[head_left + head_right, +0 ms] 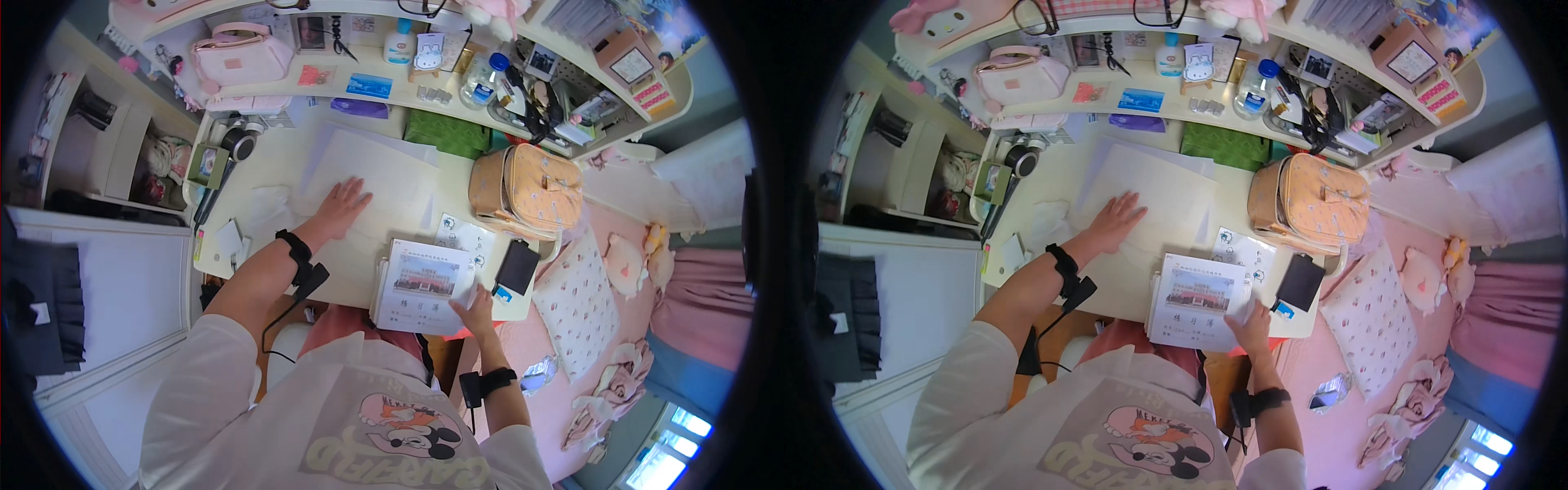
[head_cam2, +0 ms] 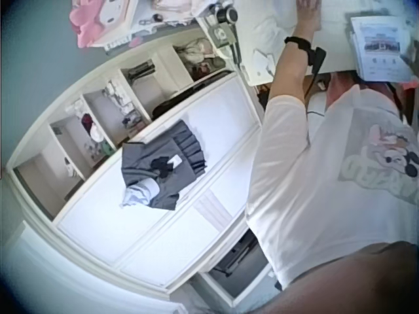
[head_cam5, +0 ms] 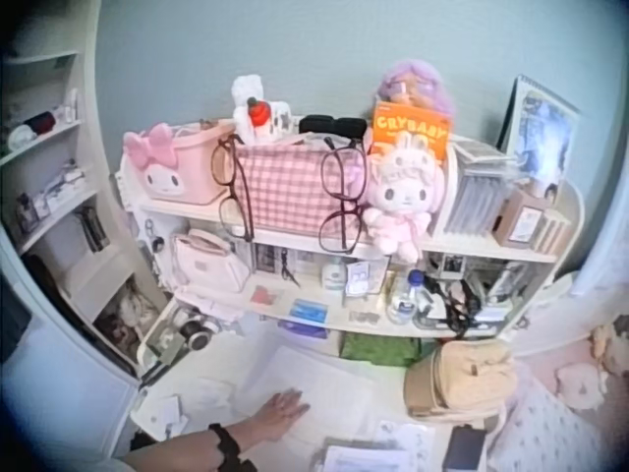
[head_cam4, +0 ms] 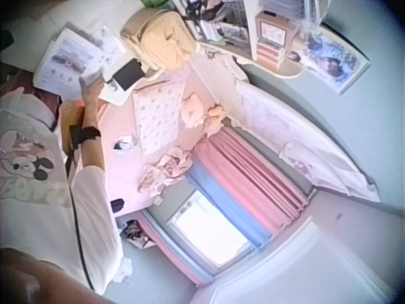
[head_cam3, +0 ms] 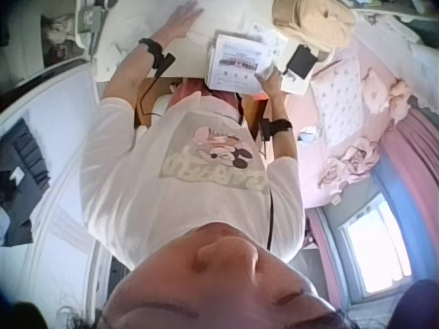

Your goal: The recorder sorts through a large stack of papers, organizes containers and items on a closet shelf, and places items into a bag.

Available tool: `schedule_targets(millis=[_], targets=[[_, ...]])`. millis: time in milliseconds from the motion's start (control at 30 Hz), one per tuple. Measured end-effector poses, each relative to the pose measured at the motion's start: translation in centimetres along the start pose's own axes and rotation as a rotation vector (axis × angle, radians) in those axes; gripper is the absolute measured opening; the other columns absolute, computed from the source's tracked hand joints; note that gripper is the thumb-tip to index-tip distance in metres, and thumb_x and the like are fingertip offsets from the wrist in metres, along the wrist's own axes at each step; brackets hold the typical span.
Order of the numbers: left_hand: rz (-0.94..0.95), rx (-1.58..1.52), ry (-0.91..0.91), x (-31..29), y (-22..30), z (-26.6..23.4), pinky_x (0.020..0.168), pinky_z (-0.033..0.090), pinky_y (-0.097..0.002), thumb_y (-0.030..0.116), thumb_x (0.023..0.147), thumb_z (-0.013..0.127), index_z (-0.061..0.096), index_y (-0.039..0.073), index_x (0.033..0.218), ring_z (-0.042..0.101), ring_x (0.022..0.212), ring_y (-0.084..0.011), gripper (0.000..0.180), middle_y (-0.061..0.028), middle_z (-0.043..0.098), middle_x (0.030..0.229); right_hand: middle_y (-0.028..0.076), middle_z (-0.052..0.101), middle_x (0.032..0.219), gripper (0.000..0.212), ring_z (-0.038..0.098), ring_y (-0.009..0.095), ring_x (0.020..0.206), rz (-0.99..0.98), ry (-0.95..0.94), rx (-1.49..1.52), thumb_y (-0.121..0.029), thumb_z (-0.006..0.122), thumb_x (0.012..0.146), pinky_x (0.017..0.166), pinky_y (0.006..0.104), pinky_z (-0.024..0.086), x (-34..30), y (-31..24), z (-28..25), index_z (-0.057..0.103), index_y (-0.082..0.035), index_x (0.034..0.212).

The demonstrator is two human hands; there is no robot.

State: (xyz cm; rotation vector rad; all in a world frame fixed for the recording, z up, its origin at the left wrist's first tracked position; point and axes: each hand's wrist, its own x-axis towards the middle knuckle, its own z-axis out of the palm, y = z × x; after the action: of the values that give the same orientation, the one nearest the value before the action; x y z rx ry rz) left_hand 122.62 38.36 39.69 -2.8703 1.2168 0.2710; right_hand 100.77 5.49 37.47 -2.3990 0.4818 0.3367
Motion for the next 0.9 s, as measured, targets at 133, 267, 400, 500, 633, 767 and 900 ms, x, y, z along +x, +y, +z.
schedule_targets(millis=[133, 267, 400, 500, 633, 767, 900], targets=[[0.029, -0.046, -0.045, 0.7, -1.6, 1.1, 0.102, 0.027, -0.0393, 0.0, 0.069, 0.053, 0.036, 0.005, 0.127, 0.025, 0.127, -0.0356, 0.061, -0.0209, 0.025, 0.136, 0.022, 0.048, 0.109, 0.058, 0.045, 0.038, 0.104, -0.181, 0.239, 0.008, -0.018, 0.069, 0.071, 0.091, 0.0401, 0.037, -0.1, -3.6, -3.8, 0.041, 0.004, 0.118], [0.017, -0.467, 0.055, 1.9, -3.9, 1.3, 0.093, 0.037, -0.0385, 0.003, 0.078, 0.046, 0.044, 0.003, 0.12, 0.045, 0.112, -0.0353, 0.042, -0.0229, 0.045, 0.122, 0.017, 0.052, 0.111, 0.043, 0.051, 0.027, 0.103, -0.086, 0.114, 0.471, -0.013, 0.061, 0.08, 0.089, 0.033, 0.04, 1.7, -8.5, -6.6, 0.044, 0.002, 0.116], [-0.235, -0.788, 0.032, 2.9, -6.7, 0.7, 0.079, 0.043, -0.0434, 0.009, 0.085, 0.037, 0.05, -0.001, 0.111, 0.056, 0.087, -0.038, 0.031, -0.0259, 0.058, 0.093, 0.014, 0.054, 0.113, 0.038, 0.054, 0.021, 0.1, -0.001, -0.09, 0.827, -0.01, 0.054, 0.085, 0.087, 0.0275, 0.041, 3.9, -13.3, -5.6, 0.044, 0.002, 0.119], [-0.173, -0.758, -0.037, 2.7, -7.3, 0.8, 0.084, 0.041, -0.0403, 0.008, 0.083, 0.042, 0.051, 0.0, 0.11, 0.053, 0.096, -0.0375, 0.03, -0.0235, 0.055, 0.103, 0.013, 0.055, 0.108, 0.036, 0.053, 0.021, 0.099, 0.25, -0.315, 1.291, -0.009, 0.054, 0.084, 0.087, 0.0299, 0.041, 5.5, -16.3, -2.3, 0.044, 0.003, 0.116], [0.129, -0.603, 0.064, 1.5, -6.2, 1.0, 0.092, 0.039, -0.0368, 0.01, 0.081, 0.05, 0.047, 0.004, 0.118, 0.044, 0.112, -0.0339, 0.037, -0.0208, 0.045, 0.122, 0.011, 0.055, 0.098, 0.027, 0.053, 0.022, 0.093, 0.48, -0.336, 1.404, -0.007, 0.052, 0.083, 0.085, 0.0328, 0.042, 7.5, -18.2, 3.9, 0.046, 0.002, 0.108], [0.13, -0.283, -0.11, 0.7, -5.1, 0.4, 0.1, 0.032, -0.0373, 0.024, 0.071, 0.067, 0.035, 0.009, 0.129, 0.024, 0.128, -0.0322, 0.067, -0.0195, 0.018, 0.14, 0.01, 0.052, 0.087, 0.011, 0.053, 0.023, 0.085, 0.593, -0.309, 1.428, -0.005, 0.049, 0.082, 0.078, 0.035, 0.044, 9.7, -18.4, 7.9, 0.048, 0.0, 0.092], [0.165, -0.177, -0.055, 0.3, -4.5, 0.4, 0.102, 0.028, -0.0375, 0.026, 0.069, 0.068, 0.037, 0.009, 0.127, 0.026, 0.126, -0.0349, 0.069, -0.023, 0.021, 0.137, 0.012, 0.053, 0.086, 0.009, 0.055, 0.024, 0.076, 0.668, -0.253, 1.429, -0.005, 0.046, 0.083, 0.071, 0.0345, 0.046, 10.4, -19.1, 9.0, 0.049, 0.002, 0.089]])
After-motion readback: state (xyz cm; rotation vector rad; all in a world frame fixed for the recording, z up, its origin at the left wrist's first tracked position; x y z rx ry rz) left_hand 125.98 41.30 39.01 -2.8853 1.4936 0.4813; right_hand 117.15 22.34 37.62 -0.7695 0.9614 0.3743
